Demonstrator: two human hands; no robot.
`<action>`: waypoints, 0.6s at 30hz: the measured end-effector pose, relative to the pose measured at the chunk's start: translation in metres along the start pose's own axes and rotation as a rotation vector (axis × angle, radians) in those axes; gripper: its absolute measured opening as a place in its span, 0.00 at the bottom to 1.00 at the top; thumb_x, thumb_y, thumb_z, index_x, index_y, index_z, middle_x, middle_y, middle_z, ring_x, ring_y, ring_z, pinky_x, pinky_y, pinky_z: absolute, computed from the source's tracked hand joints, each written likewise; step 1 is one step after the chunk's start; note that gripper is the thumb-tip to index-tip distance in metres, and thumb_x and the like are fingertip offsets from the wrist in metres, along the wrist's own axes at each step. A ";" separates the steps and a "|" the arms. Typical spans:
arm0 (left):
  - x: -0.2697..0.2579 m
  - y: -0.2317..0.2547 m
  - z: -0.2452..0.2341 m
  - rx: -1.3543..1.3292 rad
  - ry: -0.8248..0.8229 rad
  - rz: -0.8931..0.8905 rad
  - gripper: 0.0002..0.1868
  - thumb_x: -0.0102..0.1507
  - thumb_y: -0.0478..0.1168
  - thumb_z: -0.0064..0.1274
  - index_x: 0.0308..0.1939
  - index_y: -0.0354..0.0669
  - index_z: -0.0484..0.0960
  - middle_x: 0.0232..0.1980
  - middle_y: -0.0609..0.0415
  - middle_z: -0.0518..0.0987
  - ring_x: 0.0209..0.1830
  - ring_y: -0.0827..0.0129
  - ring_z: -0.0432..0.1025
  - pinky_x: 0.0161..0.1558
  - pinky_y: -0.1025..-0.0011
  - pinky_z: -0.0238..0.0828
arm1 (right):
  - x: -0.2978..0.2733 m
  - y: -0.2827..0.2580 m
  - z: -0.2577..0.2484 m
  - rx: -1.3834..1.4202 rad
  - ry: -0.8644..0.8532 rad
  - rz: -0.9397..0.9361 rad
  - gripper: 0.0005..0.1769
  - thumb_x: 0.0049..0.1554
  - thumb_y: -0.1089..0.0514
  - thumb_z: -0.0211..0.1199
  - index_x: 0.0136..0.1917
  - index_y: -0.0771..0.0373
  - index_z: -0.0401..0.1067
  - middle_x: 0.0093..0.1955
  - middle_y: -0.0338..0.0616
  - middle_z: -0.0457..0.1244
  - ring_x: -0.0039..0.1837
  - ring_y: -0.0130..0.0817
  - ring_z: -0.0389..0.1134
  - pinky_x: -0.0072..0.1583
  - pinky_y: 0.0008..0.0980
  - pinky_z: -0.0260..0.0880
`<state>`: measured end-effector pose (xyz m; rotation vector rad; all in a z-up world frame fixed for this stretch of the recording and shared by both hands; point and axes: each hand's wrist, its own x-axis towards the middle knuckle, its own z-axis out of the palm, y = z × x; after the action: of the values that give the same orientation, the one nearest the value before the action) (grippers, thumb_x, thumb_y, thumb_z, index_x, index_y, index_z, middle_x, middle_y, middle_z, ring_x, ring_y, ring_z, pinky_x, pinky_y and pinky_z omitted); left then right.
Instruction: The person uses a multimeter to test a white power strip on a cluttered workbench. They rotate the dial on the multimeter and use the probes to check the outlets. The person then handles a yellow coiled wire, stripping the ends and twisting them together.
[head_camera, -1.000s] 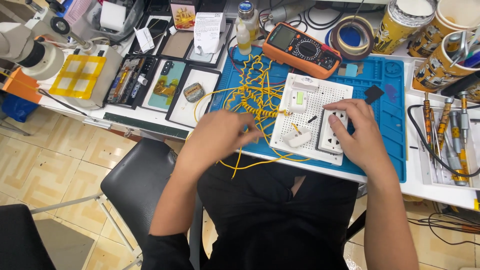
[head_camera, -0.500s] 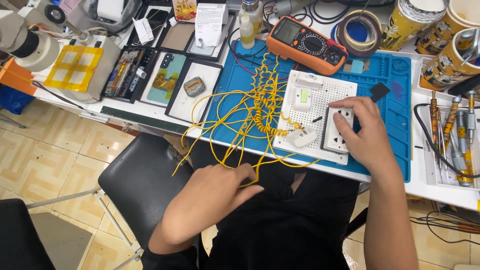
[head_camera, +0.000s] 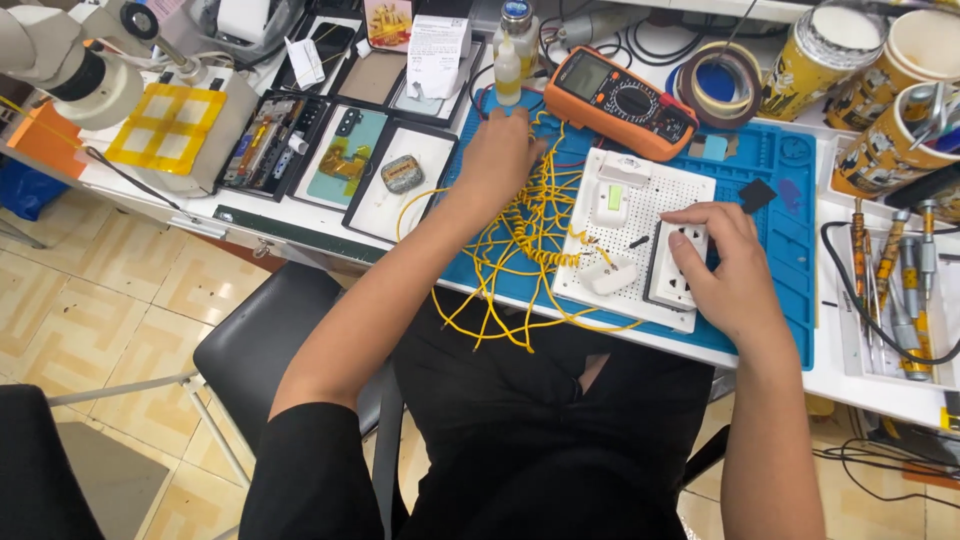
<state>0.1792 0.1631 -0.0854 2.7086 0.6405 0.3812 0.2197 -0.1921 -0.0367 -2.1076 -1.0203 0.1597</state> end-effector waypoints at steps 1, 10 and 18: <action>0.005 0.004 0.000 -0.003 0.008 0.004 0.21 0.74 0.51 0.61 0.58 0.37 0.78 0.55 0.35 0.79 0.51 0.31 0.78 0.48 0.39 0.76 | 0.001 -0.001 -0.001 -0.006 0.005 -0.005 0.16 0.73 0.56 0.58 0.72 0.56 0.77 0.70 0.46 0.64 0.75 0.47 0.62 0.74 0.49 0.59; -0.006 0.042 -0.141 -0.182 -0.444 -0.121 0.12 0.65 0.38 0.59 0.48 0.43 0.96 0.35 0.54 0.87 0.27 0.68 0.75 0.32 0.65 0.74 | 0.000 -0.004 0.000 0.018 -0.015 0.030 0.17 0.72 0.55 0.58 0.71 0.56 0.77 0.70 0.45 0.64 0.76 0.47 0.61 0.75 0.50 0.58; -0.051 0.056 -0.200 -0.299 0.442 0.415 0.09 0.74 0.38 0.67 0.50 0.50 0.79 0.60 0.55 0.74 0.64 0.55 0.68 0.60 0.59 0.64 | 0.002 -0.003 0.001 0.000 -0.011 0.010 0.17 0.73 0.53 0.57 0.71 0.55 0.77 0.70 0.46 0.64 0.75 0.48 0.60 0.73 0.50 0.58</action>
<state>0.0908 0.1422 0.1086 2.4608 0.0959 1.1035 0.2185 -0.1891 -0.0347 -2.1138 -1.0162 0.1761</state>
